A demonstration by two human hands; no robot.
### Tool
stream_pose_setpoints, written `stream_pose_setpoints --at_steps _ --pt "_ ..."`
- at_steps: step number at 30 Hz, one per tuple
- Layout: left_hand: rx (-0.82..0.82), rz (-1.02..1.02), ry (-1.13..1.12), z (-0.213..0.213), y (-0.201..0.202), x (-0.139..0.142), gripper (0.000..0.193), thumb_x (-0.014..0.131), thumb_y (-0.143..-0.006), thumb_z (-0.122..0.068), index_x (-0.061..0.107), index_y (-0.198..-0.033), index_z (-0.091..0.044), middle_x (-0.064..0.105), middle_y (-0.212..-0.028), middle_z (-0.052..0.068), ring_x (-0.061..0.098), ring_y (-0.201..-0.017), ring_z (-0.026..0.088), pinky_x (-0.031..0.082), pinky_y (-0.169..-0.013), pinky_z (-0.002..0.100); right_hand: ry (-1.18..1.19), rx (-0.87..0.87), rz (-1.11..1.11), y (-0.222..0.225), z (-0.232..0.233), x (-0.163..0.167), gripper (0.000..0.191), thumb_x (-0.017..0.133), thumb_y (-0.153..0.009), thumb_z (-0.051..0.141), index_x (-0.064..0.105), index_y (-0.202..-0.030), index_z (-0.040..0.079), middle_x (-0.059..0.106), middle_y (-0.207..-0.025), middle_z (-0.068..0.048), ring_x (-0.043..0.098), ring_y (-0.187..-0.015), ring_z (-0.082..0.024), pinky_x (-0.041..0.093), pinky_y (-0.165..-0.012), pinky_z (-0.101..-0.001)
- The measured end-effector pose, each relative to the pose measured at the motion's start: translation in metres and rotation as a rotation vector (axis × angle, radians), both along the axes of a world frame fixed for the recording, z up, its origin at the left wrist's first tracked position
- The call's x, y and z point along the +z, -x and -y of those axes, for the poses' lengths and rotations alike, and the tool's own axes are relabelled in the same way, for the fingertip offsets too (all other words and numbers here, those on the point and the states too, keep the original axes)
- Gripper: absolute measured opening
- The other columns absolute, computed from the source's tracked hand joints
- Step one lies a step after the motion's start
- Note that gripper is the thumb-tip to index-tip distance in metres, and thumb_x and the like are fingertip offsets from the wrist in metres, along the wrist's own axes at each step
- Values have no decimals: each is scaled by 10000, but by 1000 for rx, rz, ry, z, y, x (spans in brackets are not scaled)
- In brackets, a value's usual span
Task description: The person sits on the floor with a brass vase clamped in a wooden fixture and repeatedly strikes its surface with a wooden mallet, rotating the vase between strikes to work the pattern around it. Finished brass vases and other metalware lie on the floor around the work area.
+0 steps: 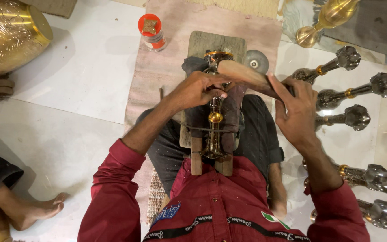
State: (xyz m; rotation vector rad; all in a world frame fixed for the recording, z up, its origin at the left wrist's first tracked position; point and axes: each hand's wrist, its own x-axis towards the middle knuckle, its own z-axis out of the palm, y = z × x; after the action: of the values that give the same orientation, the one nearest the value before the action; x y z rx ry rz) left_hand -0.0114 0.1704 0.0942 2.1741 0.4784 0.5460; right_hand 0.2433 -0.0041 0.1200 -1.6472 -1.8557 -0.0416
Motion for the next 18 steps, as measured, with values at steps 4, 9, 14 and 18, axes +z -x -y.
stream_pose_setpoints --at_steps 4,9,14,18 --pt "-53 67 11 -1 0 -3 537 772 -917 -185 604 -1427 -197 774 -1134 120 775 -856 218 602 -693 363 62 124 -921 11 -1 2 647 665 -1020 55 384 -1597 136 585 -1307 -74 571 -1183 -226 484 -1032 -408" --pt "-128 212 -140 -6 -2 -10 539 798 -932 -223 608 -1436 -199 693 -1309 178 767 -905 219 624 -743 345 -45 13 -124 11 1 9 664 666 -943 -41 474 -1546 160 576 -1363 -194 559 -1270 -362 398 -1114 -508" --pt "-108 134 -83 -11 -6 -20 506 782 -933 -257 632 -1413 -199 787 -1111 99 755 -794 172 608 -673 341 47 -10 -92 8 1 2 656 633 -952 -49 515 -1565 154 558 -1328 -204 566 -1262 -366 474 -1109 -463" --pt "-101 21 33 -13 -3 -21 533 777 -895 -238 634 -1405 -182 799 -996 88 711 -669 179 559 -587 365 36 35 -682 12 -2 -3 607 633 -1013 10 452 -1561 198 574 -1253 -135 574 -1169 -263 514 -1026 -398"
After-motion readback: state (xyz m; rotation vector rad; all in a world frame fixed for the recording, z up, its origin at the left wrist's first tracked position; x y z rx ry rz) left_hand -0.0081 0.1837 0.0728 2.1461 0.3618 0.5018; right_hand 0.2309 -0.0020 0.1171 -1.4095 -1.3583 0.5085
